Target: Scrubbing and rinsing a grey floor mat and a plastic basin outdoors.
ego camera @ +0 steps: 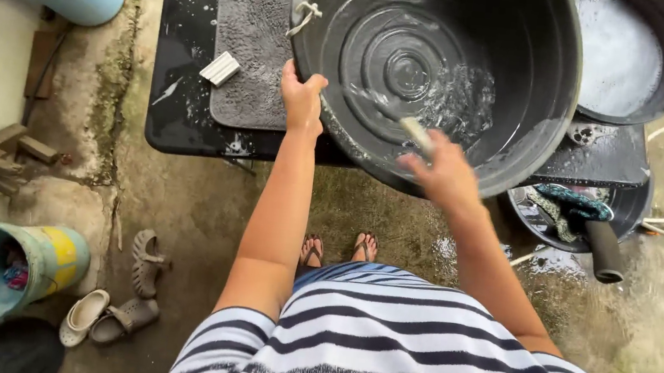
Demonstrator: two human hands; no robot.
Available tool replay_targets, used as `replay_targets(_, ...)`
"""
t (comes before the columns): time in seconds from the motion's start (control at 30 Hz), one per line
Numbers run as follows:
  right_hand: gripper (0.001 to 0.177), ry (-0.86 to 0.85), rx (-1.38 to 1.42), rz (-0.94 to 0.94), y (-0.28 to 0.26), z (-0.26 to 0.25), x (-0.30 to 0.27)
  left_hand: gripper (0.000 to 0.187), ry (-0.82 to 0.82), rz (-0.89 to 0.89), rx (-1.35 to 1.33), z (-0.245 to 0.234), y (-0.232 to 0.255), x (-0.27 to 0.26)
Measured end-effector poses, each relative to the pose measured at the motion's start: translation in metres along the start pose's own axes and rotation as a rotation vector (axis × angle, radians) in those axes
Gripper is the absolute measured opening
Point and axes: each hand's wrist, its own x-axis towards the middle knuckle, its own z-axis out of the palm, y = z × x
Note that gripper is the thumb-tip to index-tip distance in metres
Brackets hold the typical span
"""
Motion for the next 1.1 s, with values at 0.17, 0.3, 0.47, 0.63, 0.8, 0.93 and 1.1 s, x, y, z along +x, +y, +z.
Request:
replay_targets(0.17,0.040,0.175,0.215,0.272,0.094,-0.019,-0.004,0.045,0.000,0.013,-0.061,-0.050,-0.001,0.002)
replay_targets(0.3,0.040,0.480,-0.075,0.171,0.168,-0.006,-0.011,0.040,0.007,0.201,-0.145,-0.137,-0.053,0.049)
replay_targets(0.47,0.039,0.491,0.117,0.155,0.183,0.029,0.001,0.045,0.172,0.121,-0.129,-0.155,0.010,0.027)
replay_targets(0.63,0.038,0.490,0.246,0.077,0.176,0.055,0.012,0.040,0.223,0.133,-0.019,-0.200,-0.005,0.039)
replay_targets(0.8,0.032,0.572,0.443,0.034,0.199,0.074,0.034,0.065,0.524,0.764,1.202,-0.144,0.043,0.019)
replay_targets(0.93,0.034,0.292,1.061,0.332,0.198,0.061,0.063,0.040,0.205,0.837,1.117,-0.030,0.062,-0.037)
replay_targets(1.1,0.032,-0.095,1.220,0.436,0.221,0.035,0.115,0.022,-0.517,0.683,0.809,0.135,0.042,-0.143)
